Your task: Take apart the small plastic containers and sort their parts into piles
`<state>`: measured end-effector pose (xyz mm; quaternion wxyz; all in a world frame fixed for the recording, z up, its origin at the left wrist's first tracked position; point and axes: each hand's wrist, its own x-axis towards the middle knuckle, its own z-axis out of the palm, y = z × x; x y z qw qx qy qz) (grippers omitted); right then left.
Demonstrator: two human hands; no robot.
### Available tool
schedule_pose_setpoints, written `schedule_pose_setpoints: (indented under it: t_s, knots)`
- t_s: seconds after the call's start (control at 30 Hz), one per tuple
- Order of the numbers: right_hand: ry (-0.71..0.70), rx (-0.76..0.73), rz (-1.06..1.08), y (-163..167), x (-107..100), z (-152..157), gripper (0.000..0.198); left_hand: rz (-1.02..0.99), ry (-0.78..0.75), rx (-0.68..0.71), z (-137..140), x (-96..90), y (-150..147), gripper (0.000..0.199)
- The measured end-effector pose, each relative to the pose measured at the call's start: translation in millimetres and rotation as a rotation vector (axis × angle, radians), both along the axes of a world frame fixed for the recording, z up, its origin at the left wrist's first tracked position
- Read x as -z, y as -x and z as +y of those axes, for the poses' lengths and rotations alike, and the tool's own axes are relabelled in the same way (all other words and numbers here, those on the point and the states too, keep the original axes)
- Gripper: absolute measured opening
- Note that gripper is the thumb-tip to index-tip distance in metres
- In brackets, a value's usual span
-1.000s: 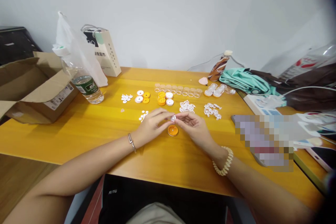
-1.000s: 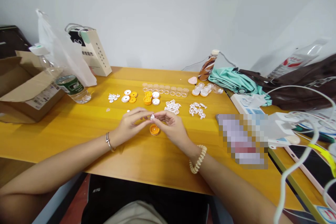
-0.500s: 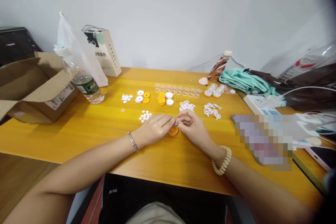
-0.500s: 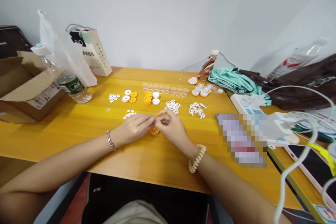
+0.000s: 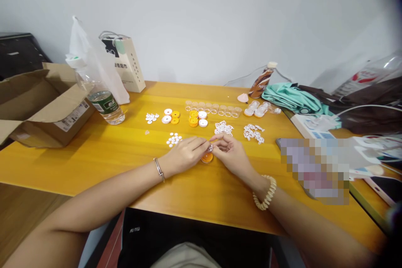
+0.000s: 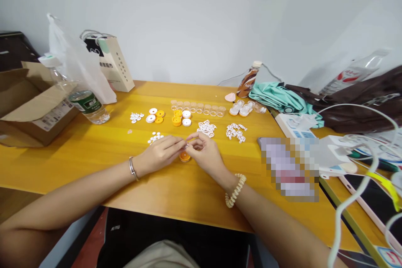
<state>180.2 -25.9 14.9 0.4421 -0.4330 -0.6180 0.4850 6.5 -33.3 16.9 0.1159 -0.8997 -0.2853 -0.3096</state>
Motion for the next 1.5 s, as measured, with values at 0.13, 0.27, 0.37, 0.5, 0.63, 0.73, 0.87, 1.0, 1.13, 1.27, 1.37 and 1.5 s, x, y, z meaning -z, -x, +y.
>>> schedule_pose_setpoints:
  t_s: [0.13, 0.27, 0.37, 0.5, 0.63, 0.73, 0.87, 1.0, 1.13, 1.27, 1.37, 1.5]
  knots:
    - [0.070, -0.015, 0.064, -0.7, 0.5, 3.6, 0.020, -0.061, 0.049, 0.000, 0.8, 0.1, -1.0, 0.018]
    - [0.110, -0.036, 0.147, -1.3, -2.2, 5.2, 0.023, -0.252, 0.244, 0.064, 5.9, -1.5, 1.7, 0.018]
    - [0.116, -0.072, 0.194, -3.0, -3.3, 5.5, 0.023, -0.435, 0.403, 0.072, 9.0, -4.2, 4.2, 0.017]
    - [0.064, -0.102, 0.206, -5.6, -1.8, 5.4, 0.019, -0.552, 0.503, 0.072, 9.6, -5.9, 4.8, 0.017]
    - [0.008, -0.143, 0.202, -6.1, -0.4, 4.1, 0.020, -0.563, 0.559, 0.115, 8.0, -6.0, 2.8, 0.018]
    - [0.002, -0.168, 0.207, -6.0, -1.2, 4.0, 0.021, -0.646, 0.662, 0.145, 7.8, -6.3, 0.4, 0.019]
    - [-0.022, -0.168, 0.209, -6.9, -3.5, 4.4, 0.021, -0.812, 0.868, 0.175, 10.0, -7.0, -1.2, 0.020]
    - [-0.106, -0.168, 0.136, -5.8, -3.1, 2.5, 0.029, -0.846, 0.919, 0.201, 11.2, -7.3, -0.1, 0.020]
    - [-0.261, -0.117, 0.048, -5.1, -0.2, 0.3, 0.029, -0.829, 0.941, 0.225, 10.3, -7.5, 0.6, 0.019]
    - [-0.475, -0.057, -0.117, -8.1, -1.9, -1.1, 0.014, -0.843, 0.972, 0.234, 10.7, -8.3, 0.1, 0.018]
    - [-0.551, -0.057, -0.232, -9.5, -4.1, -1.5, 0.003, -0.866, 1.029, 0.220, 11.8, -9.2, -0.8, 0.020]
    - [-0.466, -0.056, -0.258, -9.2, -2.2, 0.2, 0.007, -0.863, 1.074, 0.208, 13.3, -8.7, -2.3, 0.020]
